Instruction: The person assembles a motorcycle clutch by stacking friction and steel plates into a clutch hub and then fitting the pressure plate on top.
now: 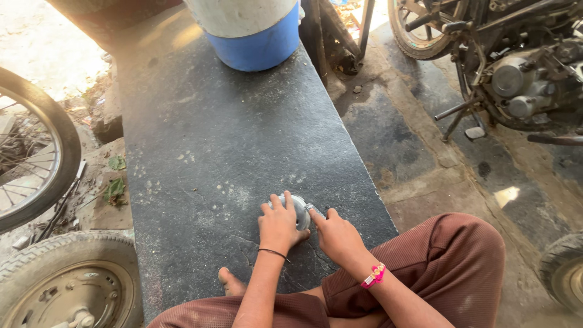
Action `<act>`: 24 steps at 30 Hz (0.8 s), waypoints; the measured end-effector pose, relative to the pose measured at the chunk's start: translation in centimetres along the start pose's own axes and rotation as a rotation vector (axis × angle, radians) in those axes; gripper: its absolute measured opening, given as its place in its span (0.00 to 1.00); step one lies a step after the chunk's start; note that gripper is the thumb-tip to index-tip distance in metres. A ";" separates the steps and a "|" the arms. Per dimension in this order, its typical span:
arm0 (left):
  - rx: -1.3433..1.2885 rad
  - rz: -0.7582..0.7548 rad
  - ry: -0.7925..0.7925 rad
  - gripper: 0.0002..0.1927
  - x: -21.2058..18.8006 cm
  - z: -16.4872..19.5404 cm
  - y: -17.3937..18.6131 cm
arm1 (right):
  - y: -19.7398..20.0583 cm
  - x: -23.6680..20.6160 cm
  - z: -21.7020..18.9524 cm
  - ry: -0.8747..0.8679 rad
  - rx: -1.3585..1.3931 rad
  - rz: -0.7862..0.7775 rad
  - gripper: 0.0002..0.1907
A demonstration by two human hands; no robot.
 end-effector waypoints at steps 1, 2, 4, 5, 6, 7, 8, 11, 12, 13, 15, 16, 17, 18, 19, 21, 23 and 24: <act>-0.010 -0.006 0.012 0.65 -0.1 -0.1 0.0 | 0.1 -0.1 0.0 0.001 0.004 0.001 0.24; -0.020 -0.013 0.025 0.65 -0.1 -0.2 0.0 | 0.1 -0.1 0.0 0.003 0.008 0.002 0.24; -0.031 -0.035 0.046 0.66 -0.2 -0.3 -0.1 | 0.2 -0.2 0.0 0.004 0.016 0.006 0.24; -0.033 -0.049 0.056 0.66 -0.1 -0.3 -0.1 | 0.3 -0.3 0.0 0.005 0.020 0.009 0.24; -0.035 -0.062 0.067 0.66 -0.1 -0.3 -0.2 | 0.3 -0.3 -0.1 0.008 0.023 0.012 0.25; -0.038 -0.065 0.076 0.67 -0.1 -0.3 -0.1 | 0.3 -0.3 0.0 0.002 0.019 0.003 0.24; -0.041 -0.068 0.084 0.67 -0.1 -0.4 -0.1 | 0.2 -0.3 0.0 -0.004 0.015 -0.006 0.24; -0.043 -0.074 0.101 0.67 -0.1 -0.4 -0.2 | 0.3 -0.3 0.0 -0.008 0.010 -0.009 0.24; -0.044 -0.074 0.104 0.67 -0.2 -0.4 -0.3 | 0.3 -0.4 0.0 -0.007 0.008 -0.005 0.24; -0.049 -0.063 0.105 0.67 -0.2 -0.5 -0.2 | 0.3 -0.4 -0.1 -0.002 0.008 -0.001 0.24; -0.056 -0.043 0.110 0.67 -0.3 -0.6 -0.2 | 0.3 -0.4 -0.1 0.006 0.012 0.004 0.24; -0.055 -0.046 0.114 0.67 -0.3 -0.6 -0.3 | 0.2 -0.4 -0.2 0.012 0.020 0.003 0.25; -0.052 -0.048 0.115 0.67 -0.3 -0.6 -0.3 | 0.2 -0.4 -0.2 0.015 0.028 0.005 0.25; -0.048 -0.052 0.112 0.67 -0.2 -0.6 -0.4 | 0.1 -0.5 -0.1 0.013 0.036 0.007 0.25; -0.046 -0.045 0.112 0.66 -0.2 -0.5 -0.4 | 0.2 -0.6 -0.1 0.018 0.044 0.016 0.25; -0.045 -0.029 0.113 0.66 -0.2 -0.5 -0.3 | 0.3 -0.7 -0.2 0.033 0.057 0.034 0.24; -0.041 -0.041 0.114 0.66 -0.1 -0.5 -0.5 | 0.4 -0.8 -0.2 0.045 0.067 0.053 0.24; -0.040 -0.046 0.119 0.66 -0.1 -0.5 -0.6 | 0.5 -0.9 -0.3 0.056 0.071 0.060 0.24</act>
Point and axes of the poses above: each hand's wrist, its own x-axis towards the middle knuckle, its own y-axis out of the back of the hand, z = x × y, the point moved 9 cm from there along x, towards the middle knuckle, and after that the axes turned 11 degrees about -z, right-handed, at the moved point
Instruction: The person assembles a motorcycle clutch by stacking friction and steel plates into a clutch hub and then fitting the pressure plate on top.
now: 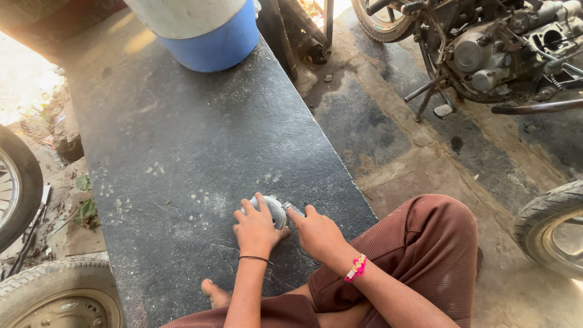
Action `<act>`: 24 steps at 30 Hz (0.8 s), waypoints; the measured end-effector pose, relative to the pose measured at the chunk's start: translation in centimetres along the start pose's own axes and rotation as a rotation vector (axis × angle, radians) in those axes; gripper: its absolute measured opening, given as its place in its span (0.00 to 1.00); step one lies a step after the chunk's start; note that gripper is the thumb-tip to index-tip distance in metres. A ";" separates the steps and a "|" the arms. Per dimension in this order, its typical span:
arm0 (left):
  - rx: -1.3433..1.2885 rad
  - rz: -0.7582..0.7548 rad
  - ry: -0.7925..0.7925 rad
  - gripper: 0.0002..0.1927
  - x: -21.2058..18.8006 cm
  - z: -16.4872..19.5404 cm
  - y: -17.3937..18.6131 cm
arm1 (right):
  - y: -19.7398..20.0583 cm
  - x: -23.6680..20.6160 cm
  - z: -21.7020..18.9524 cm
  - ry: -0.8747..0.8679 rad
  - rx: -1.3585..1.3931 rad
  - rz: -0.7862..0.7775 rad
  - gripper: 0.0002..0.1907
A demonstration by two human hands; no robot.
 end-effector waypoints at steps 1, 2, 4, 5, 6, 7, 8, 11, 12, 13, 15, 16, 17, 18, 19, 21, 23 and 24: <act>0.002 0.000 -0.004 0.66 0.0 0.0 -0.1 | 0.0 0.0 0.0 -0.003 0.006 -0.002 0.24; 0.004 0.002 -0.007 0.67 0.0 0.1 -0.1 | 0.0 0.0 0.0 -0.005 0.011 -0.003 0.24; 0.011 0.002 -0.010 0.67 0.2 0.1 -0.2 | 0.0 0.0 -0.1 0.000 0.014 -0.002 0.24; 0.016 0.001 -0.011 0.67 0.2 0.0 -0.3 | 0.1 0.0 -0.2 0.007 0.011 0.001 0.24; 0.022 -0.001 -0.012 0.67 0.3 0.0 -0.4 | 0.1 0.1 -0.2 0.013 0.008 0.004 0.25; 0.023 0.007 -0.021 0.67 0.3 0.0 -0.4 | 0.0 0.1 -0.2 0.008 0.008 -0.004 0.25; 0.024 0.014 -0.030 0.67 0.4 0.0 -0.4 | -0.1 0.1 -0.2 0.003 0.008 -0.011 0.25; 0.038 0.016 -0.048 0.67 0.5 0.0 -0.5 | -0.3 0.0 0.0 -0.005 0.011 -0.018 0.25; 0.044 0.016 -0.052 0.67 0.5 0.0 -0.5 | -0.3 0.0 0.0 -0.006 0.013 -0.016 0.25; 0.041 0.014 -0.052 0.67 0.5 0.0 -0.5 | -0.3 0.0 0.0 -0.005 0.009 -0.017 0.25; 0.034 0.012 -0.051 0.67 0.4 0.0 -0.4 | -0.2 0.0 -0.1 -0.005 0.001 -0.019 0.27; 0.033 0.017 -0.051 0.67 0.4 0.0 -0.3 | -0.2 0.0 -0.2 -0.003 -0.006 -0.021 0.27; 0.034 0.021 -0.050 0.67 0.3 0.1 -0.1 | -0.1 0.1 -0.3 -0.001 -0.012 -0.024 0.27; 0.035 0.024 -0.049 0.66 0.2 0.0 -0.1 | -0.1 0.1 -0.4 0.001 -0.017 -0.027 0.28; 0.033 0.041 -0.049 0.66 0.1 0.0 0.1 | -0.1 0.0 -0.5 0.004 -0.014 -0.029 0.28; 0.036 0.072 -0.053 0.65 -0.2 0.0 0.3 | -0.1 0.0 -0.7 0.004 -0.005 -0.032 0.29; 0.001 0.081 -0.031 0.62 -0.5 -0.6 0.2 | -0.8 0.0 -0.6 -0.026 -0.001 -0.092 0.26; -0.011 0.081 -0.052 0.60 -0.4 -0.1 0.0 | -1.0 -0.1 -0.1 -0.071 0.000 -0.107 0.25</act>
Point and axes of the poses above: each hand's wrist, its own x-axis towards the middle knuckle, its own y-axis out of the back of the hand, z = x × y, the point moved 9 cm from there along x, towards the middle knuckle, and after that the axes turned 11 degrees about -z, right-handed, at the moved point
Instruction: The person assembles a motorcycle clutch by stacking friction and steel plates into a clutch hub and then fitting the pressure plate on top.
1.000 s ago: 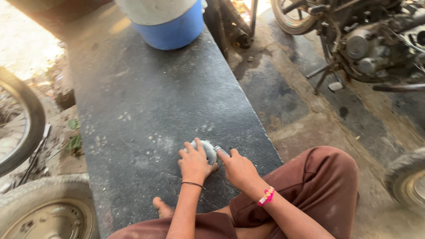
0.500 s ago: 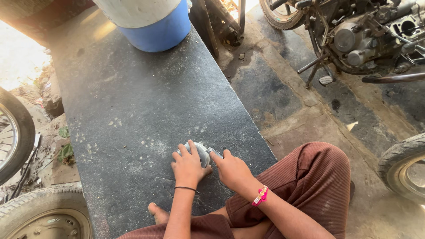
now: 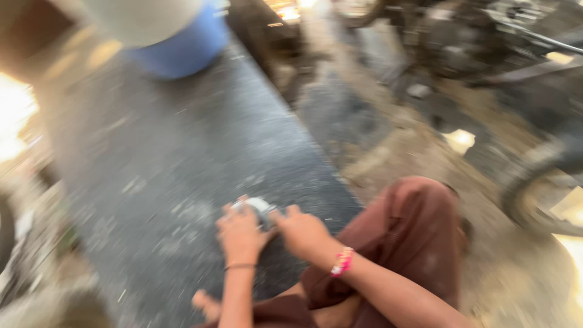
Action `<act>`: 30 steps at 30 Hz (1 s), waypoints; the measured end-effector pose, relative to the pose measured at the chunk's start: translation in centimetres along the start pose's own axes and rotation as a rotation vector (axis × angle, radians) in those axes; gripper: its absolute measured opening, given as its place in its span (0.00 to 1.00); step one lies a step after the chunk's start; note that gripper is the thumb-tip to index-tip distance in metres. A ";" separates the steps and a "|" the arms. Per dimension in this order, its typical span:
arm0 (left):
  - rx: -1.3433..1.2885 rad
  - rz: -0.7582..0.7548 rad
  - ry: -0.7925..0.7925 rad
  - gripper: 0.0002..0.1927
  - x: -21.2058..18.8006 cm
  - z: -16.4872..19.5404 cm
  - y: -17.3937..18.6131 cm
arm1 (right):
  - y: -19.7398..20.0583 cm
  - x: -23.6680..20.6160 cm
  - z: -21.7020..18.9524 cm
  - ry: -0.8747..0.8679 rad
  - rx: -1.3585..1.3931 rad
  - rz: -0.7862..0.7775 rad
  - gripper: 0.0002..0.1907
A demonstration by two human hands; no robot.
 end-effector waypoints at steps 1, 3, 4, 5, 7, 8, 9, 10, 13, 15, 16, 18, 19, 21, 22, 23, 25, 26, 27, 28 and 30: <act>0.018 -0.021 0.013 0.60 0.1 0.1 -0.4 | -0.3 0.0 0.0 0.004 -0.015 -0.026 0.27; 0.069 -0.026 0.023 0.61 0.5 0.3 -0.7 | -0.1 -0.1 0.0 0.038 -0.007 0.000 0.31; 0.098 -0.020 0.029 0.62 0.6 0.4 -0.8 | 0.2 -0.3 -0.2 0.071 0.016 0.042 0.32; 0.126 -0.016 0.045 0.64 0.7 0.3 -1.0 | 0.4 -0.5 -0.4 0.112 0.040 0.077 0.33; 0.108 -0.060 0.050 0.65 1.1 0.2 -1.5 | 0.1 -0.5 0.0 0.077 0.048 0.041 0.33; 0.097 -0.081 0.062 0.65 1.1 -0.1 -1.8 | -0.1 -0.4 0.1 0.069 0.052 0.019 0.32; 0.075 -0.089 0.067 0.66 1.2 -0.3 -1.9 | -0.1 -0.4 0.1 0.067 0.053 0.018 0.33; 0.052 -0.099 0.073 0.66 1.2 -0.5 -2.1 | -0.1 -0.4 0.1 0.067 0.053 0.015 0.33; -0.013 -0.097 0.081 0.66 1.2 -0.7 -2.1 | -0.1 -0.4 0.0 0.074 0.046 0.023 0.33; -0.037 -0.094 0.083 0.66 1.2 -0.6 -1.9 | 0.0 -0.5 -0.1 0.079 0.041 0.035 0.32; -0.042 -0.096 0.086 0.65 1.2 -0.6 -1.8 | 0.0 -0.5 -0.1 0.082 0.039 0.039 0.32; -0.044 -0.089 0.082 0.65 1.0 -0.5 -1.5 | -0.1 -0.6 -0.1 0.086 0.036 0.044 0.32; -0.040 -0.080 0.074 0.64 0.9 -0.4 -1.3 | -0.1 -0.6 -0.1 0.087 0.035 0.045 0.31; -0.040 -0.071 0.063 0.64 0.8 -0.4 -1.0 | -0.1 -0.6 -0.2 0.088 0.034 0.047 0.31; -0.043 -0.072 0.058 0.63 0.7 -0.4 -0.8 | -0.1 -0.6 -0.2 0.086 0.033 0.048 0.31; -0.048 -0.074 0.052 0.63 0.7 -0.4 -0.7 | 0.0 -0.6 -0.1 0.082 0.030 0.049 0.31; -0.055 -0.081 0.055 0.63 0.6 -0.4 -0.6 | 0.0 -0.6 -0.2 0.081 0.022 0.038 0.32; -0.058 -0.084 0.056 0.63 0.6 -0.4 -0.5 | 0.0 -0.6 -0.2 0.081 0.018 0.034 0.33; -0.057 -0.081 0.050 0.63 0.6 -0.3 -0.5 | 0.2 -0.6 -0.2 0.082 0.018 0.041 0.33; -0.056 -0.079 0.043 0.64 0.6 -0.2 -0.4 | 0.3 -0.6 -0.2 0.082 0.020 0.047 0.33; -0.054 -0.081 0.039 0.64 0.5 -0.1 -0.5 | 0.4 -0.7 -0.2 0.075 0.022 0.047 0.33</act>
Point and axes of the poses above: each hand's wrist, its own x-axis towards the middle knuckle, its own y-axis out of the back of the hand, z = x × y, the point moved 9 cm from there along x, towards the middle knuckle, and after that the axes turned 11 degrees about -z, right-handed, at the moved point
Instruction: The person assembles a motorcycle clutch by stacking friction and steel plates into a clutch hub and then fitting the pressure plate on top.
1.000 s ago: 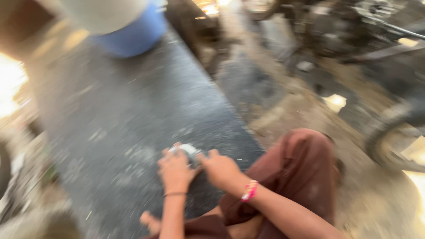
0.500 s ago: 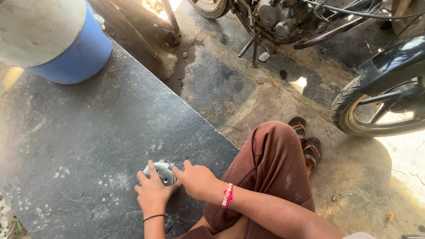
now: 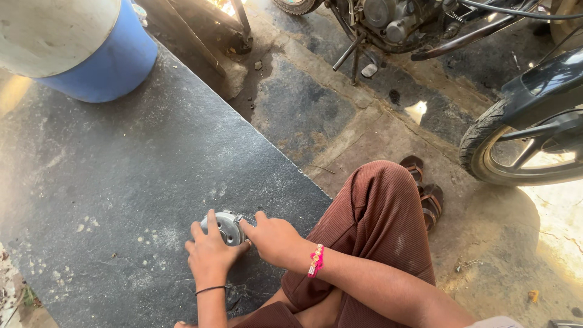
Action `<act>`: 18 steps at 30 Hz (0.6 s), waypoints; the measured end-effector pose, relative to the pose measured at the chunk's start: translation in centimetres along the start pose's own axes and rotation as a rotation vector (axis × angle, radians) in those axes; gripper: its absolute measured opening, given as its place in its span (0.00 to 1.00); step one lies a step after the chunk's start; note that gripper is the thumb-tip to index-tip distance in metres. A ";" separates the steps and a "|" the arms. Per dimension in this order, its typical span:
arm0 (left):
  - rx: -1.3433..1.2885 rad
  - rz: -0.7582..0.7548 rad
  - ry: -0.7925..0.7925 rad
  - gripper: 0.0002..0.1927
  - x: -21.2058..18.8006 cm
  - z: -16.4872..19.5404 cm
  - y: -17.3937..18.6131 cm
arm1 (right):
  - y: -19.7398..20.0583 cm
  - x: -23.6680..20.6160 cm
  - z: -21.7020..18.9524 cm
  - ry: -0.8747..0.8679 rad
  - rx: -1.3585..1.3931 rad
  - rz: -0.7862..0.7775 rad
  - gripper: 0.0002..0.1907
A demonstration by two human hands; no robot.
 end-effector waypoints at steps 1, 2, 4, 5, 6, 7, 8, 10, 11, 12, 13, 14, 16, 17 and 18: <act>0.001 -0.002 0.002 0.64 0.0 0.0 -0.1 | 0.0 0.0 0.0 -0.006 0.000 -0.003 0.33; 0.003 -0.004 0.003 0.64 0.0 0.0 -0.2 | 0.0 0.0 0.1 -0.012 0.002 -0.005 0.33; 0.006 -0.014 0.003 0.64 0.0 0.1 -0.5 | -0.1 0.0 0.1 -0.017 0.004 -0.007 0.33; 0.007 -0.019 0.003 0.64 0.0 0.2 -0.7 | -0.1 0.0 0.2 -0.019 0.003 -0.007 0.33; 0.022 -0.010 -0.004 0.65 0.0 0.3 -0.8 | -0.1 0.0 0.1 -0.014 0.004 -0.004 0.33; 0.037 -0.001 -0.012 0.65 0.0 0.5 -0.9 | -0.1 0.0 0.1 -0.010 0.004 0.000 0.33; 0.053 0.007 -0.018 0.65 0.0 0.6 -0.9 | -0.2 0.1 0.0 -0.004 0.006 0.002 0.33; 0.064 0.035 -0.031 0.65 -0.1 0.8 -0.9 | -0.4 0.2 0.1 -0.011 -0.013 -0.007 0.33; 0.069 0.048 -0.038 0.65 -0.2 0.8 -0.9 | -0.5 0.2 0.1 -0.016 -0.024 -0.012 0.33; 0.068 0.034 -0.028 0.65 -0.1 0.7 -1.0 | -0.4 0.2 0.0 0.004 -0.020 0.007 0.34; 0.066 0.023 -0.021 0.64 0.0 0.7 -1.0 | -0.2 0.1 -0.2 0.023 -0.019 0.028 0.35; 0.065 0.010 -0.013 0.64 0.0 0.6 -1.1 | -0.1 0.1 -0.3 0.042 -0.016 0.048 0.35; 0.042 0.018 -0.025 0.63 0.0 0.7 -0.8 | -0.4 0.1 0.1 0.005 -0.005 0.008 0.33; 0.031 0.025 -0.030 0.63 -0.1 0.8 -0.5 | -0.4 0.1 0.2 -0.011 0.000 -0.010 0.32; 0.023 0.023 -0.027 0.62 -0.1 0.7 -0.4 | -0.3 0.0 0.3 -0.012 0.013 0.001 0.31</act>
Point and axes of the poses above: each hand's wrist, its own x-axis towards the middle knuckle, its own y-axis out of the back of the hand, z = x × y, the point moved 9 cm from there along x, towards the middle knuckle, and after that the axes turned 11 degrees about -z, right-handed, at the moved point
